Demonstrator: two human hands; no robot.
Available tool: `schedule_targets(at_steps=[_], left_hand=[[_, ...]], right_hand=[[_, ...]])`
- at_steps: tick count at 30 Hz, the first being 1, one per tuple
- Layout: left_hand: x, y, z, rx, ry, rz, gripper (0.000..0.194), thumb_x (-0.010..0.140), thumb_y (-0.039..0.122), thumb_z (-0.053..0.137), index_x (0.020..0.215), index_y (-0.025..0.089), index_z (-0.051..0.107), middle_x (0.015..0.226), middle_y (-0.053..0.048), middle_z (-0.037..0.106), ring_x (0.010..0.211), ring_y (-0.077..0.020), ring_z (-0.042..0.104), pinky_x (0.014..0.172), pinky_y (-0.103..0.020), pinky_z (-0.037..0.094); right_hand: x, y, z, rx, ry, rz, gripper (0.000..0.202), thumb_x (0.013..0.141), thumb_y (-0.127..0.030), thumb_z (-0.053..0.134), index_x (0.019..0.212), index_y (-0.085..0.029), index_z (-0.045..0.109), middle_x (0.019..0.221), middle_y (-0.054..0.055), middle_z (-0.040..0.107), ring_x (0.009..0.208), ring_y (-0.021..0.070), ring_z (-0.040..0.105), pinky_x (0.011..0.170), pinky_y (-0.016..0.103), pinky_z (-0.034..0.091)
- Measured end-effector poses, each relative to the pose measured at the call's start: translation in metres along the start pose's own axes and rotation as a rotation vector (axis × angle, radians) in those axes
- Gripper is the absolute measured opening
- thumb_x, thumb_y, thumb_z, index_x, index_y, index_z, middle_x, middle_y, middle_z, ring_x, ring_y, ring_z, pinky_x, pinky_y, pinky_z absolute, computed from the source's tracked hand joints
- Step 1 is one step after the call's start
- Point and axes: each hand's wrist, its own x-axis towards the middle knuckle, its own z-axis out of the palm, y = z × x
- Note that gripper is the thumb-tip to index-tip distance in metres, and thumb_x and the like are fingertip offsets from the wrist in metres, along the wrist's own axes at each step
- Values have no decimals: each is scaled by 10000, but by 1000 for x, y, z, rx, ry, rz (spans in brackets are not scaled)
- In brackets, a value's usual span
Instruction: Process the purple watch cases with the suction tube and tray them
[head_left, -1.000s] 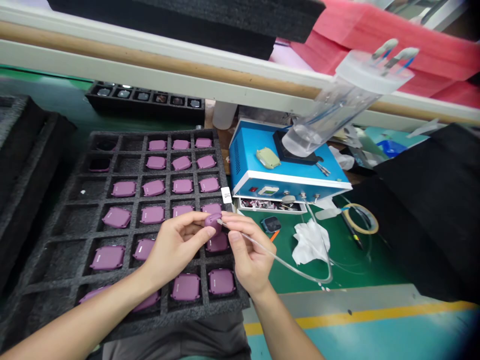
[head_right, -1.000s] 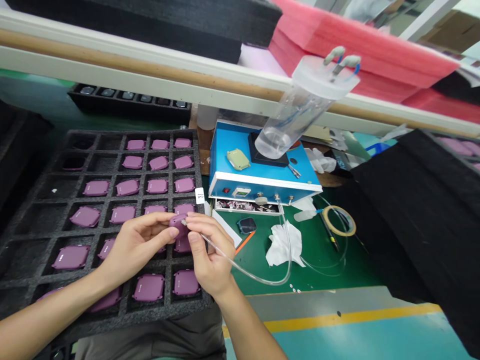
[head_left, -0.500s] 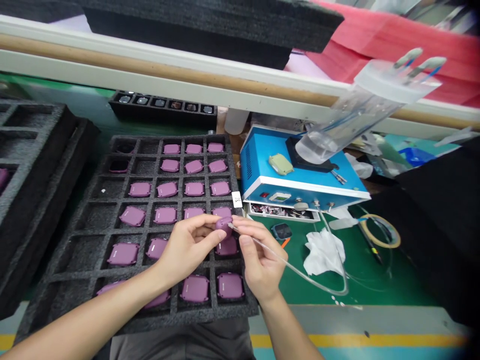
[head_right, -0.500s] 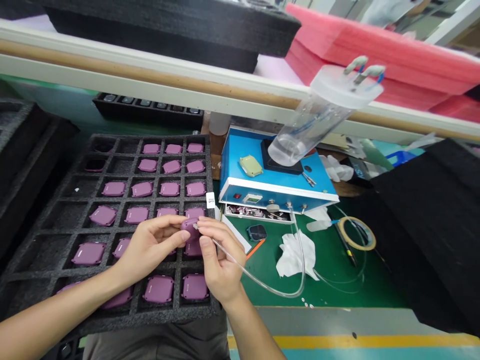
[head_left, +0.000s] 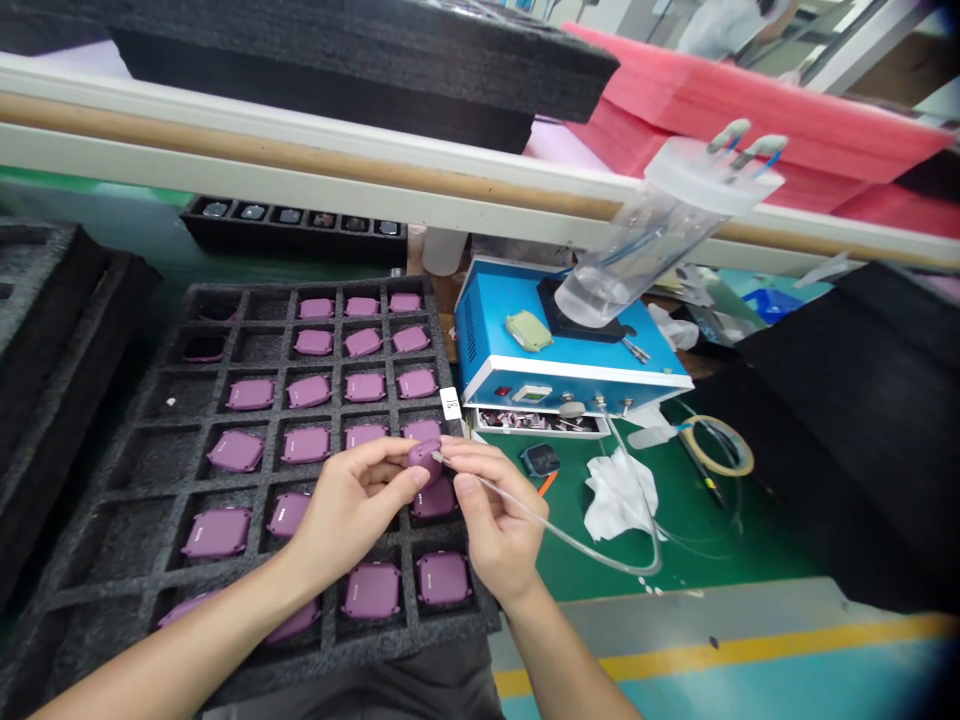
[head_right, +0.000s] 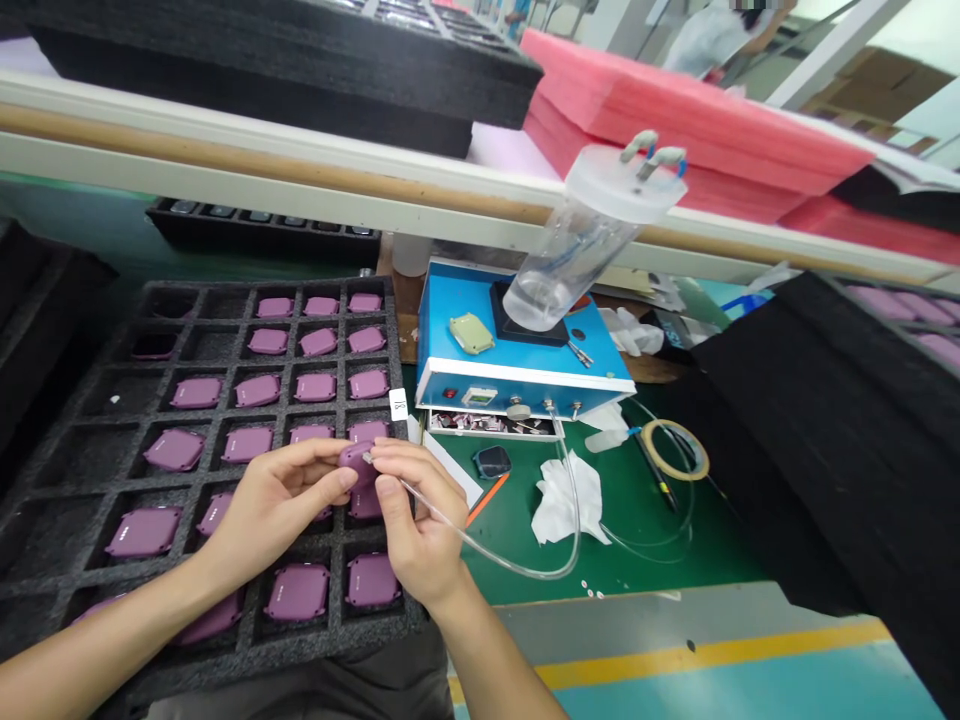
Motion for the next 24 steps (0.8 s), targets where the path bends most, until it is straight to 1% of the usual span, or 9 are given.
schedule_targets(at_steps=[5, 15, 21, 24], left_hand=[[0, 0, 0, 14, 16, -6, 295, 726, 299, 890, 969, 148, 819, 809, -42, 828, 680, -151, 739, 641, -221, 608], [0, 2, 0, -1, 11, 1, 283, 726, 298, 896, 963, 159, 826, 811, -44, 831, 684, -160, 748, 642, -226, 612], [0, 3, 1, 4, 4, -1, 277, 731, 304, 892, 957, 159, 824, 800, -37, 826, 679, -150, 741, 639, -212, 608], [-1, 3, 0, 12, 1, -5, 293, 740, 319, 889, 974, 157, 819, 800, -41, 823, 687, -161, 745, 649, -230, 616]], right_hand=[[-1, 0, 0, 5, -1, 11, 206, 1007, -143, 634, 1091, -264, 778, 1086, 60, 816, 1104, 217, 782, 978, 409, 651], [-2, 2, 0, 17, -4, 22, 223, 1012, -141, 627, 1111, -274, 777, 1107, 55, 811, 1118, 208, 773, 1007, 404, 635], [-2, 1, 0, 9, 0, 22, 206, 1011, -155, 629, 1093, -271, 779, 1096, 57, 816, 1108, 219, 780, 994, 416, 643], [-1, 1, 0, 2, 6, 18, 194, 1009, -160, 633, 1083, -262, 780, 1083, 64, 820, 1097, 228, 786, 980, 427, 650]])
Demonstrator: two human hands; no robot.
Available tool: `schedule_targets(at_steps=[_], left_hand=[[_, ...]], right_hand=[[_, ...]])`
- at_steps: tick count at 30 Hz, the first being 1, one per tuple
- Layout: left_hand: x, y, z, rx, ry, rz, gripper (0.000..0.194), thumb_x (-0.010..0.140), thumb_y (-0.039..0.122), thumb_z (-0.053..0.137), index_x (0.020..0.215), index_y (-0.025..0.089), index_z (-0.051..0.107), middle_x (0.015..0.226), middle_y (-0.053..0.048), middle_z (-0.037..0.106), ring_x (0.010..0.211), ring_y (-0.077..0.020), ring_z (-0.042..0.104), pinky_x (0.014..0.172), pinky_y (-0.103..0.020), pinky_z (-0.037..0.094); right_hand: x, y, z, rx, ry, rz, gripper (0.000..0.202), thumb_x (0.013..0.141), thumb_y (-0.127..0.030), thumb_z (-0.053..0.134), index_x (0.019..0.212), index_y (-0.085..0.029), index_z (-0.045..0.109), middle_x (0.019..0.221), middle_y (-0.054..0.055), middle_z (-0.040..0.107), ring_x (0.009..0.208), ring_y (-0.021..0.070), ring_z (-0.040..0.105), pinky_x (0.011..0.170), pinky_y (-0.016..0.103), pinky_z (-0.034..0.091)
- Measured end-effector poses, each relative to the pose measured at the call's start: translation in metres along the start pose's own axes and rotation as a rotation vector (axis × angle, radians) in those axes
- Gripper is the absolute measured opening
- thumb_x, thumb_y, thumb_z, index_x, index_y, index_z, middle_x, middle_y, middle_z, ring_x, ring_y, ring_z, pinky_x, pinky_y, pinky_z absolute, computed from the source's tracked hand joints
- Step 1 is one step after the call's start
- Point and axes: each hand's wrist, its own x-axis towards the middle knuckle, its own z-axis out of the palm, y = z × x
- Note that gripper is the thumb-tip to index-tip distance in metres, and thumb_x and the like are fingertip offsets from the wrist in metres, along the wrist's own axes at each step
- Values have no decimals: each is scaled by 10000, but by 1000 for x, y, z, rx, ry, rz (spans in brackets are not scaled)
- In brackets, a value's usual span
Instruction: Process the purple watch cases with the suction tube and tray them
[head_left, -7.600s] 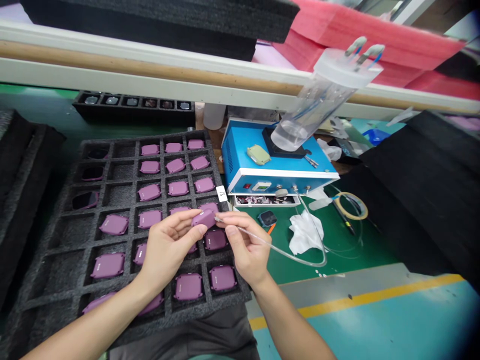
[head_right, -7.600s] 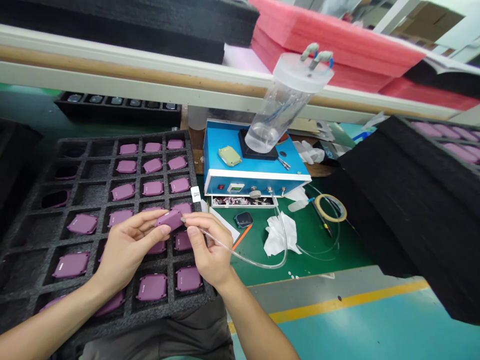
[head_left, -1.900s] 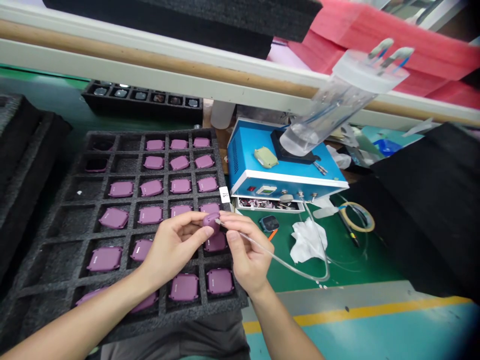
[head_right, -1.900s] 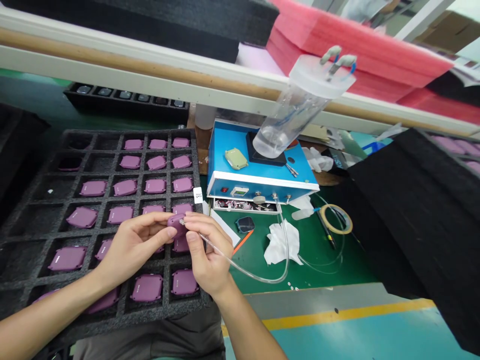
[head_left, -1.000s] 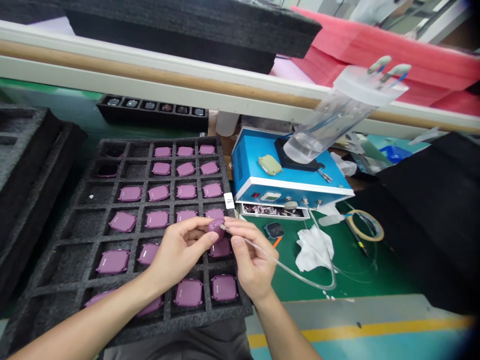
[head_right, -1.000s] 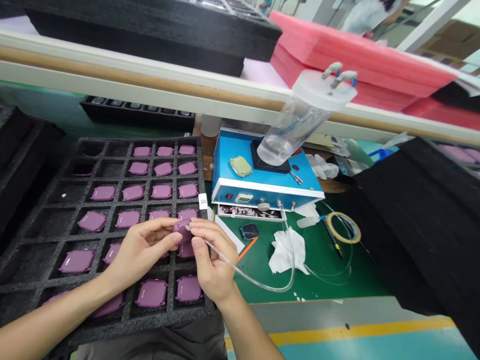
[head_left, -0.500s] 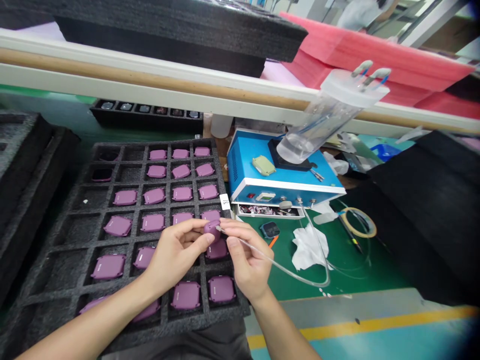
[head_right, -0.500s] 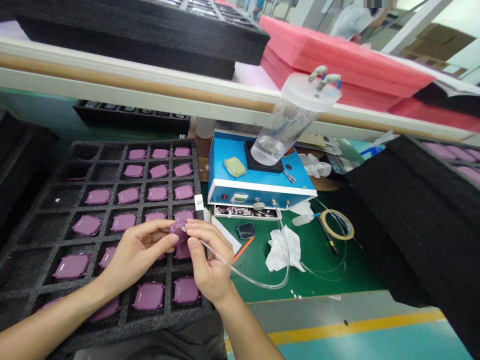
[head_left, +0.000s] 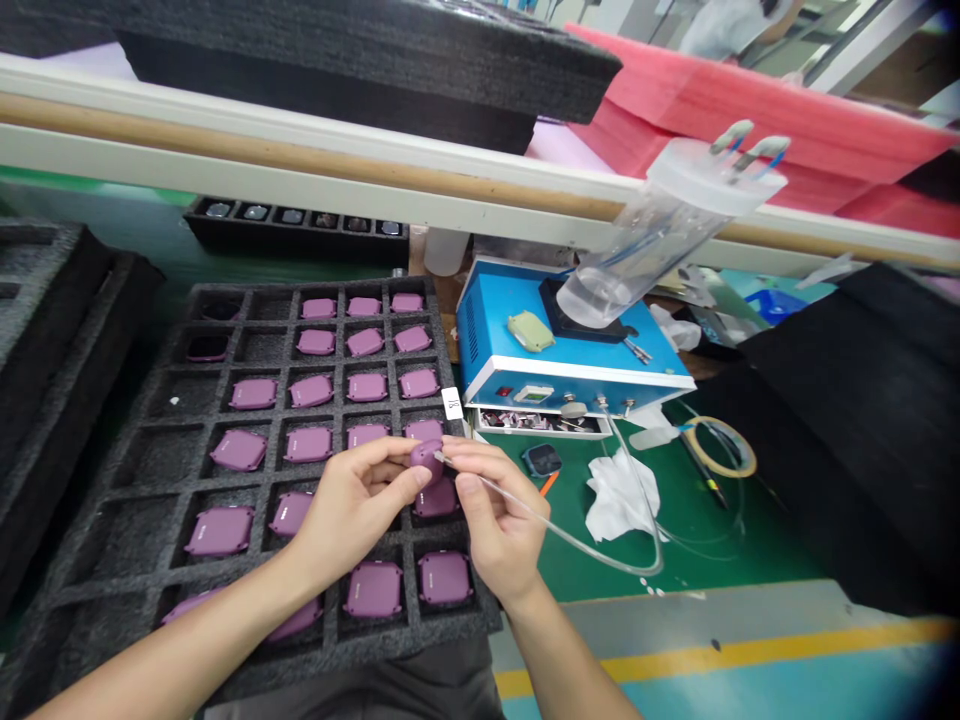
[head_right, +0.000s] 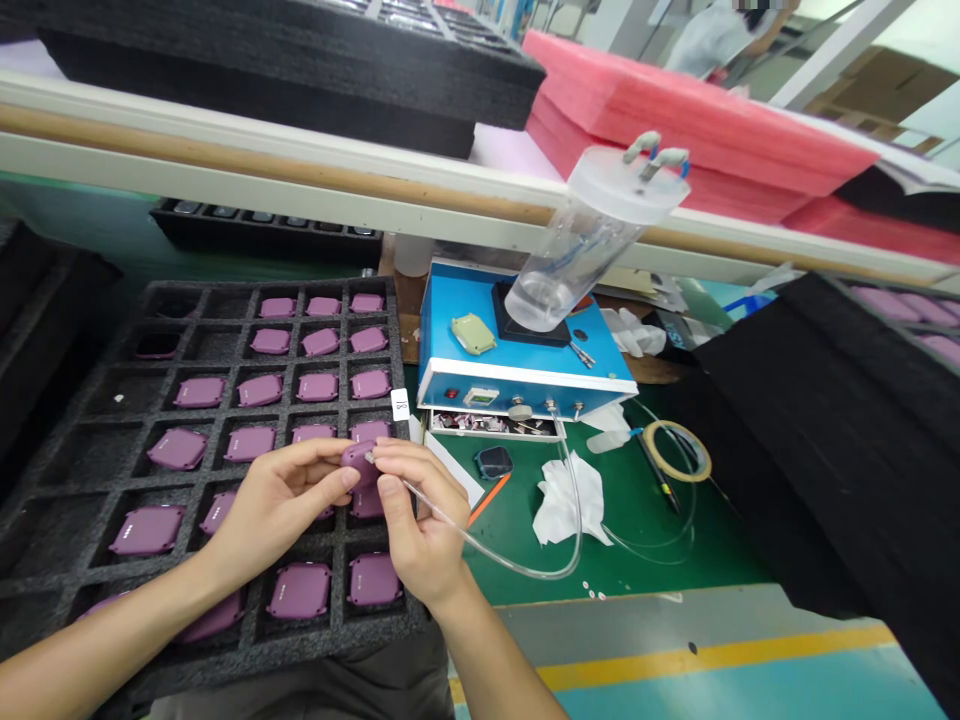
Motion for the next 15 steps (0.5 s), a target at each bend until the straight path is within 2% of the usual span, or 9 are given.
schedule_targets(at_steps=[6, 15], left_hand=[[-1, -1, -2, 34, -8, 7, 331, 748, 372, 896, 991, 162, 814, 815, -57, 820, 711, -203, 760, 662, -287, 637], [1, 2, -1, 46, -6, 7, 325, 752, 366, 882, 989, 156, 809, 803, -49, 813, 697, -185, 747, 655, -267, 624]], right_hand=[[1, -1, 0, -18, 6, -5, 181, 1009, -169, 631, 1072, -254, 777, 1067, 71, 825, 1086, 237, 793, 959, 442, 664], [2, -3, 0, -27, -3, -8, 179, 1008, -168, 630, 1066, -252, 777, 1065, 71, 825, 1087, 235, 795, 959, 435, 664]])
